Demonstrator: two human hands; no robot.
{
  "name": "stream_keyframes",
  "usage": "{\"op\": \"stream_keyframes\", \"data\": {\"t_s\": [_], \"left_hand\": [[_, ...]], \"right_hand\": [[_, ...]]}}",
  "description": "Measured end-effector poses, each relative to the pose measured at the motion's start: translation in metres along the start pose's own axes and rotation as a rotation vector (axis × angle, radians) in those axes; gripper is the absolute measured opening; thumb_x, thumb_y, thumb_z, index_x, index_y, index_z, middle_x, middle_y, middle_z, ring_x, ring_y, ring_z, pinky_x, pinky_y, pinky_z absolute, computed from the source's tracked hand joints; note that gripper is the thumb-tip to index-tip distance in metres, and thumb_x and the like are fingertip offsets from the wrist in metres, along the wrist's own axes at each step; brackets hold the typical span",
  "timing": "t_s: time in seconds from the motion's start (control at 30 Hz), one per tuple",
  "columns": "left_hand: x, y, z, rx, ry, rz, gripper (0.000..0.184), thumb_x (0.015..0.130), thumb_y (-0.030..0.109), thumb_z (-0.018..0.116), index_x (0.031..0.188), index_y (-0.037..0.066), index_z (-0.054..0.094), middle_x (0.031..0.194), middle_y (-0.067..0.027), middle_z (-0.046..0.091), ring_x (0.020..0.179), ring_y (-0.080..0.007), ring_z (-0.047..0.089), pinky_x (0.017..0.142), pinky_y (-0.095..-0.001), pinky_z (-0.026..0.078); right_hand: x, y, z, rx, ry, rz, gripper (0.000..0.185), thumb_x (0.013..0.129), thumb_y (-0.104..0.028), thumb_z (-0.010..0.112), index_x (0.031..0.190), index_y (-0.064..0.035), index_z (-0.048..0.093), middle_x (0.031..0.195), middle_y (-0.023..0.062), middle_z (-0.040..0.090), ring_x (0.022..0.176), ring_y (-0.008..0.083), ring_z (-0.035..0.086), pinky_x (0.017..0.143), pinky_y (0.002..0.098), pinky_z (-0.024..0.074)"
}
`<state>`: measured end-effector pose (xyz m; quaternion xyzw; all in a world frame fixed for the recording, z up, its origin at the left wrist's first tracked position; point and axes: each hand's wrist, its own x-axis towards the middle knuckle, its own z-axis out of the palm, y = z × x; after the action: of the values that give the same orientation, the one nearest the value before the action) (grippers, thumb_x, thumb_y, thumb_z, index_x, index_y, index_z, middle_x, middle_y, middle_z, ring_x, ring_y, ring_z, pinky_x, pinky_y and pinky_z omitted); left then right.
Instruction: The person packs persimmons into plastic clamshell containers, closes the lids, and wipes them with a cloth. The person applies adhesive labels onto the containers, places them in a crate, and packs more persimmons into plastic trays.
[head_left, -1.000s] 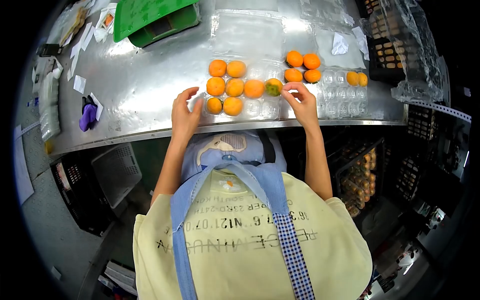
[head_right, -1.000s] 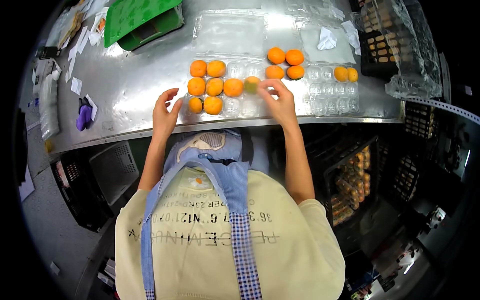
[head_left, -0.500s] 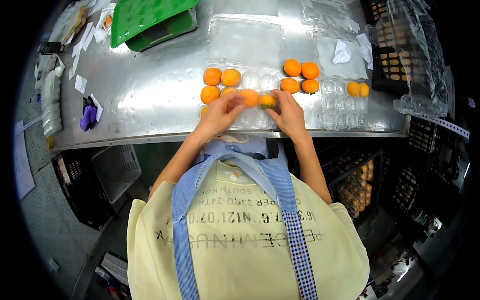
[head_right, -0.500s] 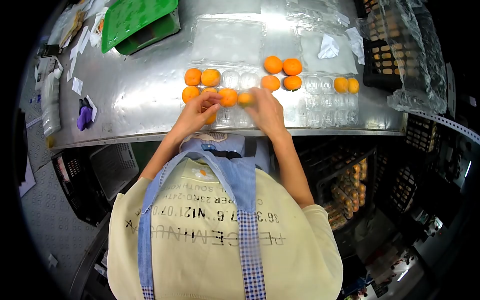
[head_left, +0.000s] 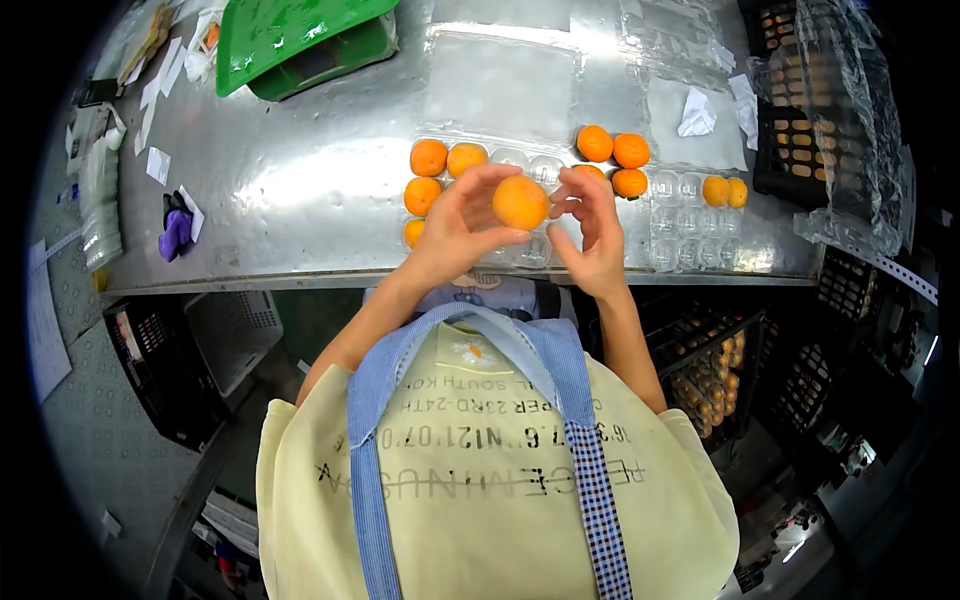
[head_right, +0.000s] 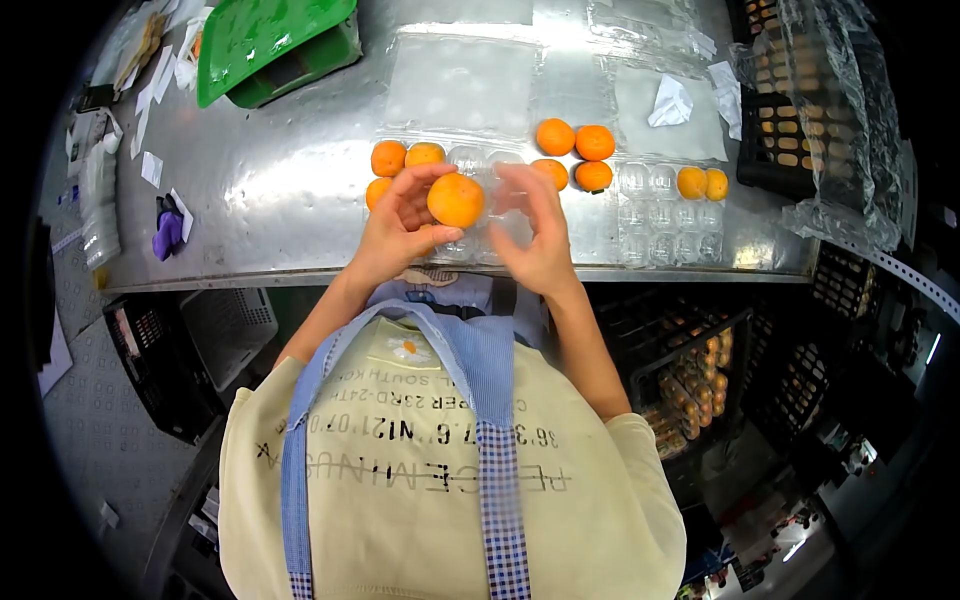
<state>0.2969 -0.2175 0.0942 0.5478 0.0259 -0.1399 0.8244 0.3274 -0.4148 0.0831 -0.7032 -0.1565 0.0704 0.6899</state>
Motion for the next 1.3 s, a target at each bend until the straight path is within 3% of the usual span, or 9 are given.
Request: {"op": "stream_keyframes", "data": {"t_s": [0.13, 0.23, 0.33, 0.43, 0.53, 0.73, 0.83, 1.13, 1.3], "left_hand": [[-0.004, 0.006, 0.004, 0.306, 0.069, 0.233, 0.060, 0.074, -0.009, 0.074, 0.127, 0.002, 0.051, 0.122, -0.0072, 0.048, 0.118, -0.0205, 0.055, 0.100, -0.0333, 0.048], [-0.004, 0.006, 0.006, 0.517, 0.123, 0.396, 0.055, 0.068, -0.006, 0.077, 0.118, 0.007, 0.059, 0.109, -0.0075, 0.060, 0.105, -0.0231, 0.057, 0.090, -0.0323, 0.047], [-0.010, 0.002, 0.001, 0.550, 0.045, 0.332, 0.052, 0.073, -0.013, 0.068, 0.121, 0.001, 0.056, 0.121, -0.0083, 0.048, 0.120, -0.0219, 0.052, 0.101, -0.0330, 0.047], [-0.013, 0.006, 0.000, 0.679, 0.025, 0.370, 0.050, 0.074, -0.013, 0.068, 0.121, 0.001, 0.058, 0.120, -0.0085, 0.049, 0.120, -0.0222, 0.052, 0.101, -0.0330, 0.046], [-0.013, 0.000, 0.005, 0.573, 0.100, 0.423, 0.049, 0.067, -0.007, 0.076, 0.113, 0.005, 0.062, 0.110, -0.0086, 0.060, 0.103, -0.0229, 0.058, 0.089, -0.0317, 0.050], [-0.017, 0.000, 0.009, 0.227, 0.014, 0.140, 0.055, 0.075, -0.012, 0.073, 0.125, 0.000, 0.053, 0.120, -0.0075, 0.052, 0.113, -0.0202, 0.059, 0.097, -0.0330, 0.051], [-0.021, -0.008, 0.009, 0.167, 0.032, 0.160, 0.053, 0.070, -0.004, 0.079, 0.118, 0.006, 0.058, 0.116, -0.0062, 0.054, 0.114, -0.0212, 0.057, 0.098, -0.0352, 0.051], [-0.019, 0.006, -0.004, 0.827, -0.050, 0.436, 0.061, 0.072, 0.001, 0.078, 0.127, 0.007, 0.053, 0.128, -0.0098, 0.053, 0.120, -0.0246, 0.053, 0.096, -0.0359, 0.048], [-0.025, -0.014, -0.053, 0.546, 0.234, 0.161, 0.053, 0.081, 0.005, 0.073, 0.129, 0.007, 0.053, 0.126, -0.0082, 0.056, 0.108, -0.0180, 0.059, 0.087, -0.0309, 0.052]], "right_hand": [[0.001, -0.009, 0.000, 0.094, -0.080, 0.207, 0.064, 0.074, -0.005, 0.077, 0.132, -0.0023, 0.050, 0.119, 0.0101, 0.056, 0.098, 0.0173, 0.059, 0.082, 0.0303, 0.0512], [0.001, -0.019, 0.012, 0.023, -0.096, 0.208, 0.059, 0.074, -0.008, 0.079, 0.128, -0.0021, 0.054, 0.118, 0.0101, 0.059, 0.095, 0.0166, 0.061, 0.077, 0.0288, 0.0531], [-0.001, -0.019, 0.020, -0.039, -0.070, 0.231, 0.055, 0.074, -0.010, 0.080, 0.123, -0.0019, 0.057, 0.118, 0.0096, 0.060, 0.095, 0.0169, 0.062, 0.073, 0.0278, 0.0544], [-0.005, -0.017, 0.022, -0.029, -0.069, 0.215, 0.054, 0.074, -0.011, 0.080, 0.122, -0.0011, 0.058, 0.115, 0.0102, 0.060, 0.095, 0.0175, 0.063, 0.073, 0.0277, 0.0552], [-0.007, -0.018, 0.025, 0.021, -0.039, 0.169, 0.046, 0.076, -0.011, 0.078, 0.116, -0.0002, 0.058, 0.108, 0.0093, 0.060, 0.091, 0.0170, 0.062, 0.069, 0.0267, 0.0533], [-0.017, -0.005, 0.035, -0.034, 0.049, 0.202, 0.031, 0.085, -0.022, 0.071, 0.101, -0.0022, 0.054, 0.096, 0.0078, 0.055, 0.081, 0.0123, 0.056, 0.062, 0.0231, 0.0456], [-0.016, -0.005, 0.027, 0.234, 0.068, 0.529, 0.033, 0.087, -0.026, 0.069, 0.103, -0.0018, 0.054, 0.099, 0.0087, 0.054, 0.082, 0.0119, 0.055, 0.063, 0.0237, 0.0458], [-0.020, -0.006, 0.023, 0.017, 0.025, 0.248, 0.054, 0.074, -0.013, 0.081, 0.120, -0.0036, 0.054, 0.114, 0.0074, 0.054, 0.097, 0.0173, 0.060, 0.082, 0.0314, 0.0546], [0.003, 0.014, -0.016, -0.364, 0.095, 0.153, 0.057, 0.075, -0.004, 0.078, 0.127, -0.0065, 0.054, 0.120, 0.0076, 0.051, 0.105, 0.0202, 0.060, 0.091, 0.0327, 0.0543]]}}
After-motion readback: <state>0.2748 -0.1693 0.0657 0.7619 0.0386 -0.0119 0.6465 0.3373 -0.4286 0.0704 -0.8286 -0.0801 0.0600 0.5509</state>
